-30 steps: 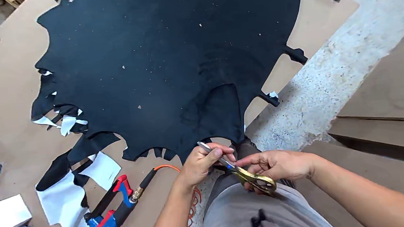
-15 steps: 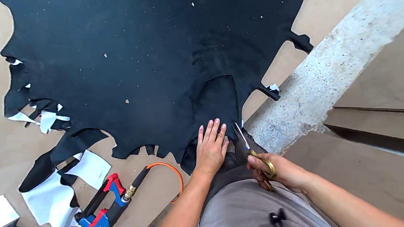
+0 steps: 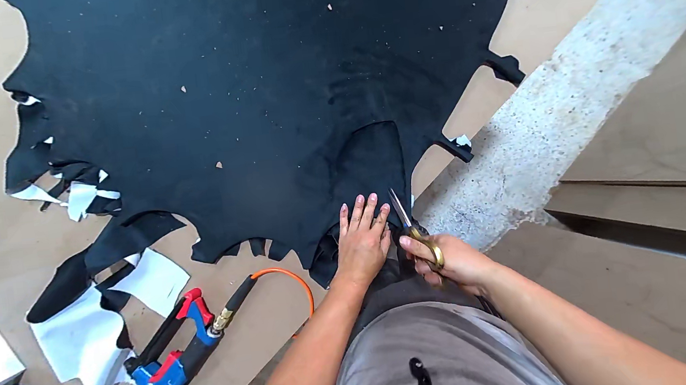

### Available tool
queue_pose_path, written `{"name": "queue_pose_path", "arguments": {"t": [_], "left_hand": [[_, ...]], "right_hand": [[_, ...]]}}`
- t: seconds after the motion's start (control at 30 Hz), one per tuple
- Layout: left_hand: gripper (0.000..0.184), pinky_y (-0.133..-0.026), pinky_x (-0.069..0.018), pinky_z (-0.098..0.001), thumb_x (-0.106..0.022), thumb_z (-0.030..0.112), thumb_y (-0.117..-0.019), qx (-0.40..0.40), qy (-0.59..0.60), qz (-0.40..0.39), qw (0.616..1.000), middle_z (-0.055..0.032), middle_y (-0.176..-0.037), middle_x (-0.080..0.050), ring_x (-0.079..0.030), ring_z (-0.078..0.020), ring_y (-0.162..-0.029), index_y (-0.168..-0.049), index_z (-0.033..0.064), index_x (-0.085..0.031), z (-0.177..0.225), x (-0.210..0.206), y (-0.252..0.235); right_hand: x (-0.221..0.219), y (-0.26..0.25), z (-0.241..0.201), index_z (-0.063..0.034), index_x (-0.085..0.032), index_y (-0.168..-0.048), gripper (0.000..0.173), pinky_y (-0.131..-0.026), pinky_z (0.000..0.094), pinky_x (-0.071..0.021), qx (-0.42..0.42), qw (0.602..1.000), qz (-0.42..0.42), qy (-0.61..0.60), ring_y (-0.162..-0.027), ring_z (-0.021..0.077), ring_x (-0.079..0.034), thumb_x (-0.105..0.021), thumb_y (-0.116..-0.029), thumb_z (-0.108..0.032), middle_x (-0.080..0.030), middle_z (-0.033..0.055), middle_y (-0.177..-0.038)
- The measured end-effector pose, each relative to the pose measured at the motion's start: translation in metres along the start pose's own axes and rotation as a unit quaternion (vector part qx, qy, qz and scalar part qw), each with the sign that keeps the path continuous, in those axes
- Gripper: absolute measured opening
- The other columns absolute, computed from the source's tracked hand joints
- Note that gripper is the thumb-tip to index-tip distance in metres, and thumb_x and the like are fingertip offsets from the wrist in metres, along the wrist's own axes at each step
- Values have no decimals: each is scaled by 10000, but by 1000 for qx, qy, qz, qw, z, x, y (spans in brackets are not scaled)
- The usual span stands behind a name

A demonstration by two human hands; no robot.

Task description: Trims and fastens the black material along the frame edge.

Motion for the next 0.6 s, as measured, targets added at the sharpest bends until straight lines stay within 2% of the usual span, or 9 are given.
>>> {"name": "queue_pose_path", "arguments": {"t": [0.13, 0.27, 0.33, 0.37, 0.4, 0.43, 0.47, 0.53, 0.6], "left_hand": [[498, -1257, -194, -614, -562, 356, -1013, 4, 13, -22, 1000, -41, -1647, -397, -292, -283, -1555, -1500, 248, -562, 0, 9, 0], [496, -1265, -185, -596, -556, 358, -1017, 9, 35, -27, 999, -28, -1650, -393, -278, -268, -1562, -1496, 231, -568, -2, 15, -5], [438, -1260, -268, -540, -601, 311, -1004, 70, 138, 32, 987, -64, -1589, -477, -347, -263, -1530, -1414, 164, -642, 6, 26, 6], [421, -1229, -354, -481, -619, 285, -998, 138, 211, 55, 966, -61, -1539, -525, -410, -226, -1488, -1392, 141, -653, 12, 34, 13], [408, -1160, -442, -440, -635, 256, -997, 222, 304, 63, 924, -57, -1462, -583, -507, -186, -1398, -1378, 113, -653, 20, 40, 20], [409, -1086, -512, -416, -644, 236, -1006, 310, 410, 49, 856, -59, -1390, -631, -597, -164, -1291, -1384, 80, -629, 27, 44, 24], [438, -1033, -538, -422, -649, 201, -1011, 378, 522, 32, 764, -91, -1342, -659, -647, -187, -1214, -1411, 38, -576, 32, 43, 26], [490, -1022, -543, -426, -618, 134, -1027, 429, 681, 36, 593, -155, -1322, -661, -672, -247, -1168, -1469, -11, -465, 37, 41, 19], [433, -1016, -537, -404, -590, 123, -1040, 443, 748, 73, 489, -172, -1252, -677, -675, -249, -1132, -1428, -29, -477, 41, 41, 7]], "right_hand": [[-1, -15, 1, -68, -645, -1067, 533, -515, 266, -515, 54, 998, 6, 35, -528, 114, -565, -611, -974, -592, -583, 19, -673], [0, 35, 27, -91, -600, -1144, 597, -623, 316, -579, -21, 996, -48, 66, -639, 148, -645, -523, -984, -661, -628, 22, -764], [4, 45, 19, -95, -596, -1121, 577, -594, 283, -552, -41, 994, -72, 70, -618, 132, -630, -498, -1001, -651, -622, 19, -750], [7, 45, 12, -90, -603, -1109, 573, -580, 276, -553, -43, 993, -82, 72, -609, 130, -633, -493, -1008, -643, -626, 24, -747], [11, 45, 6, -88, -609, -1095, 571, -571, 272, -558, -45, 993, -88, 72, -602, 130, -638, -497, -1008, -641, -627, 25, -738], [14, 44, 2, -84, -618, -1081, 571, -563, 270, -559, -47, 992, -91, 68, -594, 130, -640, -509, -1003, -640, -626, 25, -726], [15, 44, 0, -85, -625, -1071, 569, -556, 266, -559, -50, 992, -97, 64, -587, 128, -641, -516, -1000, -639, -626, 23, -718], [17, 47, -5, -83, -627, -1063, 570, -542, 257, -556, -55, 992, -102, 55, -578, 124, -639, -529, -993, -640, -625, 22, -715], [20, 53, -13, -85, -629, -1056, 562, -543, 257, -558, -56, 992, -103, 52, -579, 124, -639, -535, -993, -636, -620, 18, -710]]}}
Point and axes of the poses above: each hand's wrist, its own y-axis away from the middle knuckle, its own x-axis out of the back of the hand, z = x × y, the point moved 2 cm from there along -y, towards the middle knuckle
